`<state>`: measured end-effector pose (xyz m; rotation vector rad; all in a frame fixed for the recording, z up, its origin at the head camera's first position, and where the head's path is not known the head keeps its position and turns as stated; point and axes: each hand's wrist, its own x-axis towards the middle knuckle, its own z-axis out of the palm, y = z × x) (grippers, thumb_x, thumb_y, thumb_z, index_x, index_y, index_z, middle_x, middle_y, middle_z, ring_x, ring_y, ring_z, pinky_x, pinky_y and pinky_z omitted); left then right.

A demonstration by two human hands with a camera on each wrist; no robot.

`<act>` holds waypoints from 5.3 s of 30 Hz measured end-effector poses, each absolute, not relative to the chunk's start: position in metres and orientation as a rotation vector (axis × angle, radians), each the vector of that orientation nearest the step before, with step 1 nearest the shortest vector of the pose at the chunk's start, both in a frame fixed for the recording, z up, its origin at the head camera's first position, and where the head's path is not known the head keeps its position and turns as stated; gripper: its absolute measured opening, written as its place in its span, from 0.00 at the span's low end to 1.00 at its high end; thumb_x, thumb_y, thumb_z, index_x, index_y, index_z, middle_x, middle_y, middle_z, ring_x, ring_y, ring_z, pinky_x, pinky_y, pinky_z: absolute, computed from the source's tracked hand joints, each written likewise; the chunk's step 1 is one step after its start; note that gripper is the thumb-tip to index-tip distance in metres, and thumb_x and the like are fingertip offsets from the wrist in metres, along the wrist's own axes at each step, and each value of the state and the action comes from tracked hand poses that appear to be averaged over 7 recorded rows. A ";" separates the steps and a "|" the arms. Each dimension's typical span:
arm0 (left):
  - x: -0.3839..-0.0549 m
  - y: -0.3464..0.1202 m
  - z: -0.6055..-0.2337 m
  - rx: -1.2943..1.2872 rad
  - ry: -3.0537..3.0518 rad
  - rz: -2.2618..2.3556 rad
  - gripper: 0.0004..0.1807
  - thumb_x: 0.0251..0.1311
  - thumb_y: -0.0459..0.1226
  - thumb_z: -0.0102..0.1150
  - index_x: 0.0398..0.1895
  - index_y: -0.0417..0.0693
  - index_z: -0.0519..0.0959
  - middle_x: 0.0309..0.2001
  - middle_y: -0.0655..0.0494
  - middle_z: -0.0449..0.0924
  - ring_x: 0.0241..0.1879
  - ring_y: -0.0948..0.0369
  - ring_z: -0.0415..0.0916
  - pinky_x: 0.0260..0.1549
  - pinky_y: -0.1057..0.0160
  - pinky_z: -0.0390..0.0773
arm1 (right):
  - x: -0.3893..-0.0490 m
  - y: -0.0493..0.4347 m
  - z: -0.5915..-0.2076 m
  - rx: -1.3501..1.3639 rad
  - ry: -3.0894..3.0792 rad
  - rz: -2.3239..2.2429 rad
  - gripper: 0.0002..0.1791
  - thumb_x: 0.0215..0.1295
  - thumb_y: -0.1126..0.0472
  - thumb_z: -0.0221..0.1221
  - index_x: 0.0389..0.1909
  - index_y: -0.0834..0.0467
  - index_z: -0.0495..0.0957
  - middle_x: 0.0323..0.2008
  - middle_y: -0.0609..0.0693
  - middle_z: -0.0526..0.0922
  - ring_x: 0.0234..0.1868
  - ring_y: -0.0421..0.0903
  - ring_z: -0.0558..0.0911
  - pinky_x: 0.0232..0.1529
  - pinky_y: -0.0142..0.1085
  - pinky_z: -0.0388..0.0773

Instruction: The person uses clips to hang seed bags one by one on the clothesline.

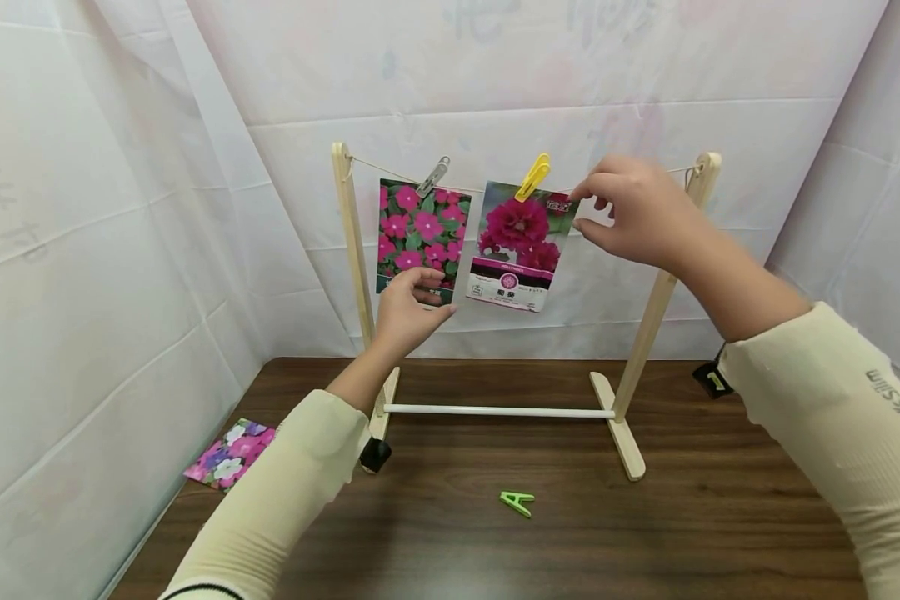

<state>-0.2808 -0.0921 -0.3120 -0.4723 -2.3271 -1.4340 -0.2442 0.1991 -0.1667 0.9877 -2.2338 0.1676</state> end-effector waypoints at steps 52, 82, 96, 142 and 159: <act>-0.244 -0.163 -0.322 -0.823 -2.486 -1.099 0.24 0.52 0.28 0.71 0.54 0.38 0.77 0.52 0.43 0.75 0.48 0.48 0.77 0.43 0.46 0.80 | -0.211 0.234 -0.297 1.100 -2.279 0.427 0.25 0.43 0.68 0.76 0.47 0.62 0.81 0.46 0.56 0.78 0.47 0.54 0.78 0.44 0.49 0.77; -0.215 -0.220 -0.361 -0.566 -2.546 -1.116 0.23 0.56 0.30 0.69 0.55 0.39 0.76 0.48 0.43 0.78 0.48 0.45 0.77 0.46 0.45 0.79 | -0.176 0.232 -0.374 0.976 -2.434 0.588 0.26 0.47 0.62 0.75 0.50 0.57 0.80 0.53 0.49 0.76 0.53 0.49 0.77 0.49 0.45 0.75; -0.206 -0.241 -0.384 -0.461 -2.564 -1.159 0.23 0.57 0.32 0.68 0.57 0.42 0.75 0.51 0.43 0.77 0.48 0.47 0.77 0.45 0.46 0.80 | -0.164 0.233 -0.401 0.988 -2.361 0.727 0.29 0.41 0.68 0.76 0.49 0.57 0.80 0.51 0.49 0.77 0.53 0.50 0.77 0.54 0.19 0.66; -0.145 -0.324 -0.461 0.487 -2.324 -1.346 0.22 0.57 0.33 0.69 0.55 0.38 0.76 0.35 0.82 0.71 0.35 0.81 0.71 0.31 0.81 0.72 | -0.147 0.202 -0.484 1.019 -2.475 1.067 0.21 0.49 0.68 0.73 0.45 0.56 0.80 0.44 0.46 0.80 0.39 0.49 0.82 0.35 0.35 0.82; -0.139 -0.368 -0.480 0.603 -2.739 -1.307 0.36 0.57 0.42 0.68 0.59 0.23 0.67 0.51 0.25 0.74 0.31 0.58 0.78 0.26 0.64 0.78 | -0.153 0.196 -0.486 1.141 -2.756 0.934 0.19 0.54 0.60 0.72 0.45 0.61 0.80 0.42 0.46 0.78 0.40 0.41 0.79 0.39 0.35 0.79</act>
